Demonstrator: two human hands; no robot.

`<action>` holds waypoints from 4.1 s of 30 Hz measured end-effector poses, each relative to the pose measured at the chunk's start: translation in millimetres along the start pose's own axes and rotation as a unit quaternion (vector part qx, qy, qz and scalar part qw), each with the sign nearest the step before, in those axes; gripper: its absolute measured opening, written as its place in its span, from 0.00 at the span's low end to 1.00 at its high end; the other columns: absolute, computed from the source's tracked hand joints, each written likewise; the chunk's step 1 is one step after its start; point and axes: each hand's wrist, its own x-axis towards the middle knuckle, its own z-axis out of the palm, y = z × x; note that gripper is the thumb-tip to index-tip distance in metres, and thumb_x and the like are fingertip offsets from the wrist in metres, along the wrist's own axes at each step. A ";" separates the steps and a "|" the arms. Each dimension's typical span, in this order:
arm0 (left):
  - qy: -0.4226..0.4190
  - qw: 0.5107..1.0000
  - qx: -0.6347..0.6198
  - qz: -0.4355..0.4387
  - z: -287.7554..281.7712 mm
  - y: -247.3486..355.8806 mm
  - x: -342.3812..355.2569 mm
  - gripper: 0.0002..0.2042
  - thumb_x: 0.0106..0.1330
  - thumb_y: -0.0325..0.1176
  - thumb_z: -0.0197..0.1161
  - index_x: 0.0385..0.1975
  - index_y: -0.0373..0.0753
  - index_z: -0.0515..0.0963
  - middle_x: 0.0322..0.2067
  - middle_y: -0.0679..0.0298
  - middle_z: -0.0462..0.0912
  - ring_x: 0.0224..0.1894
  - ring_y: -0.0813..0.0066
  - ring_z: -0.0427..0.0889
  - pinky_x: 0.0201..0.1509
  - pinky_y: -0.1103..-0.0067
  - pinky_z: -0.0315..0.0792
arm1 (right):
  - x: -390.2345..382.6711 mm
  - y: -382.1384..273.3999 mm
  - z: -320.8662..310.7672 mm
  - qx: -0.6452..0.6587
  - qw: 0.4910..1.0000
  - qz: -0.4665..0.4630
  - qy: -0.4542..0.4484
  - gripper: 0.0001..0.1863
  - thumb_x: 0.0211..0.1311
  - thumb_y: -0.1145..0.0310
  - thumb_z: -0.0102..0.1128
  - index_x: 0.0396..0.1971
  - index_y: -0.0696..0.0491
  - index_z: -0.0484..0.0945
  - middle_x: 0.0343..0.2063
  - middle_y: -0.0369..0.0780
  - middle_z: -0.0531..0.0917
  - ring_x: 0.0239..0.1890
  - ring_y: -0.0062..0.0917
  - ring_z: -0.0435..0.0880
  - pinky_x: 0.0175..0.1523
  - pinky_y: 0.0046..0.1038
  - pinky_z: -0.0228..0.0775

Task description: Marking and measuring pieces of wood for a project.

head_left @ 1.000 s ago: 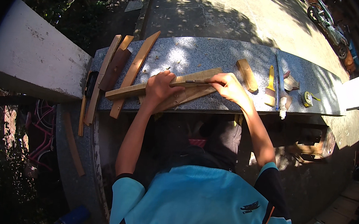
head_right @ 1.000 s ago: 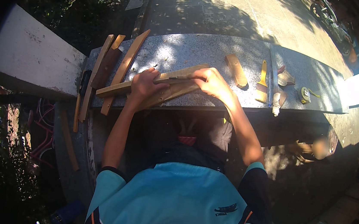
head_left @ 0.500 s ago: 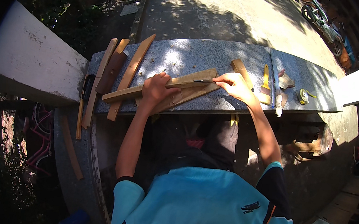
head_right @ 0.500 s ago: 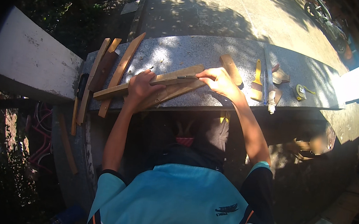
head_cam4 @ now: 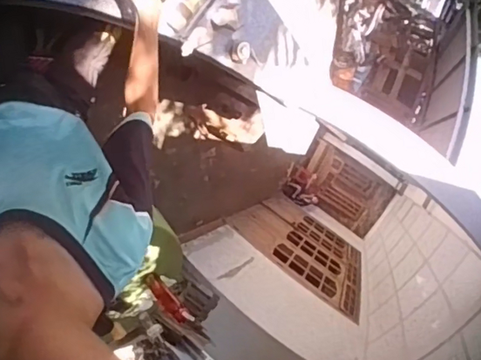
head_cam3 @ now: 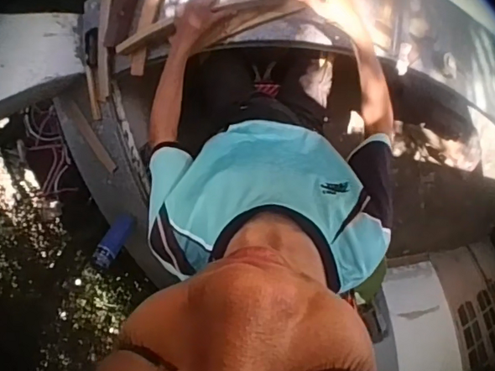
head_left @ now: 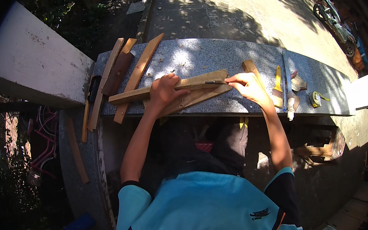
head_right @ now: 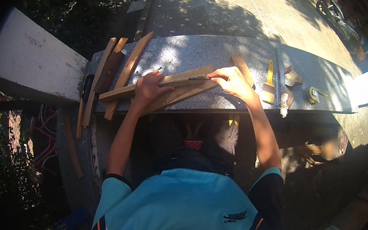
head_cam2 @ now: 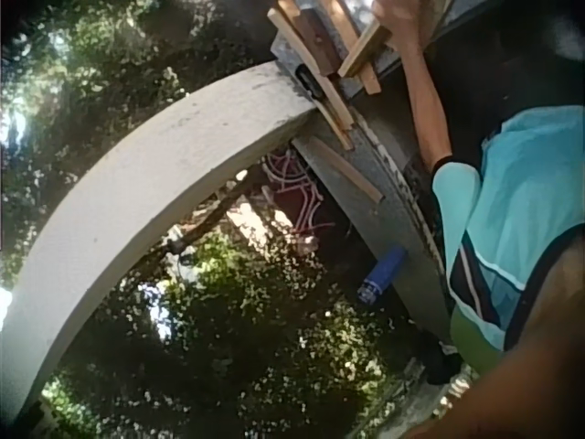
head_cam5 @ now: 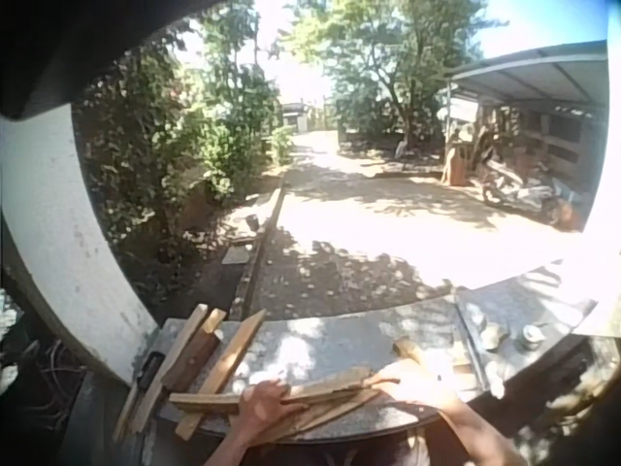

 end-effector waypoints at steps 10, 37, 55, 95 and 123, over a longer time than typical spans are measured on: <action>-0.038 0.999 -0.016 -0.014 -5.9 4.2 6.3 0.21 0.42 0.54 0.65 0.20 0.40 0.72 0.24 0.65 0.72 0.32 0.68 0.76 0.34 0.72 0.69 | -15.9 -2.4 -11.4 -0.026 0.998 0.050 0.004 0.09 0.51 0.76 0.55 0.34 0.58 0.79 0.29 0.43 0.82 0.31 0.24 0.81 0.38 0.21 0.71; -0.236 0.952 0.002 0.197 -8.4 22.4 74.7 0.30 0.53 0.65 0.48 0.14 0.39 0.76 0.14 0.56 0.75 0.22 0.58 0.78 0.28 0.69 0.71 | -72.8 -16.7 -7.9 -0.237 0.955 -0.169 -0.046 0.20 0.57 0.72 0.48 0.51 0.54 0.68 0.32 0.45 0.80 0.33 0.31 0.79 0.37 0.27 0.70; -0.007 0.976 -0.170 0.133 59.4 16.0 87.4 0.17 0.51 0.35 0.57 0.42 0.44 0.71 0.29 0.65 0.74 0.31 0.69 0.74 0.47 0.74 0.64 | -78.2 -22.4 30.7 -0.046 0.995 0.050 0.076 0.15 0.56 0.75 0.44 0.43 0.59 0.74 0.37 0.47 0.79 0.31 0.35 0.80 0.38 0.27 0.71; 0.062 0.974 -0.211 0.055 66.7 26.6 93.6 0.04 0.58 0.29 0.50 0.30 0.44 0.72 0.12 0.65 0.71 0.20 0.67 0.74 0.41 0.75 0.64 | -37.2 -20.3 44.6 -0.148 0.981 0.060 0.115 0.13 0.53 0.74 0.50 0.39 0.54 0.78 0.18 0.48 0.77 0.18 0.36 0.79 0.25 0.29 0.70; 0.036 0.976 -0.210 0.047 62.0 17.7 89.5 0.05 0.57 0.28 0.49 0.30 0.43 0.72 0.14 0.65 0.73 0.21 0.67 0.74 0.42 0.75 0.63 | -53.6 -28.4 41.6 -0.045 0.984 0.145 0.097 0.10 0.53 0.74 0.52 0.35 0.55 0.78 0.29 0.44 0.81 0.22 0.34 0.79 0.32 0.29 0.71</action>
